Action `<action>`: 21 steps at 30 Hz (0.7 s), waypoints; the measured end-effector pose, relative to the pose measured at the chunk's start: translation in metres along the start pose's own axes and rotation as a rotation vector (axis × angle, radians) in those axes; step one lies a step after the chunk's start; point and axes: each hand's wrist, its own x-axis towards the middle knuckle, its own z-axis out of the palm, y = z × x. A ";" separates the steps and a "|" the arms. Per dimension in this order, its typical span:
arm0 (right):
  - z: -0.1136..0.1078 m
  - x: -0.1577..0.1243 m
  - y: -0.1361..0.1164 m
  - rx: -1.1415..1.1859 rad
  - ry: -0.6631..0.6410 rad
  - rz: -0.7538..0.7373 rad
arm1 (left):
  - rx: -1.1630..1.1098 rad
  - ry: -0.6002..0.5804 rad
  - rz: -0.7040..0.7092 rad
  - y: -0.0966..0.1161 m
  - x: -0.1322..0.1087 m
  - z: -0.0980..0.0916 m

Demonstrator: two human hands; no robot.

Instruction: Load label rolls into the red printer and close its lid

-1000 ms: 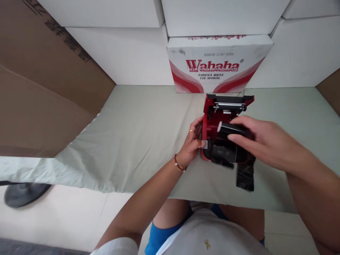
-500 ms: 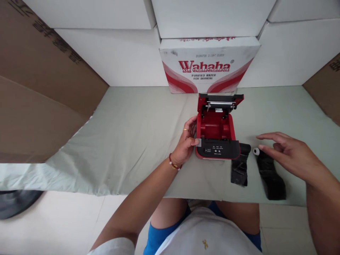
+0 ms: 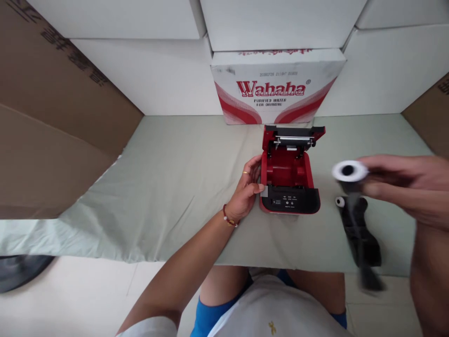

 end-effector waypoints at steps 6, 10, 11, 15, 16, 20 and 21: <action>0.048 0.077 -0.087 0.018 -0.095 0.012 | 0.284 0.053 0.177 0.002 -0.014 0.004; 0.059 0.096 -0.110 -0.183 -0.213 0.121 | 0.767 0.169 0.588 0.012 -0.034 0.011; 0.059 0.099 -0.113 -0.232 -0.246 0.141 | 0.825 0.135 0.658 0.014 -0.038 0.013; 0.057 0.109 -0.122 -0.363 -0.323 0.168 | 0.972 -0.044 0.711 0.012 -0.047 0.020; 0.058 0.112 -0.124 -0.385 -0.329 0.171 | 0.996 -0.073 0.694 0.010 -0.047 0.021; 0.064 0.120 -0.125 -0.433 -0.331 0.173 | 1.058 -0.154 0.687 0.005 -0.046 0.024; 0.065 0.120 -0.123 -0.423 -0.321 0.168 | 1.080 -0.162 0.718 0.006 -0.045 0.026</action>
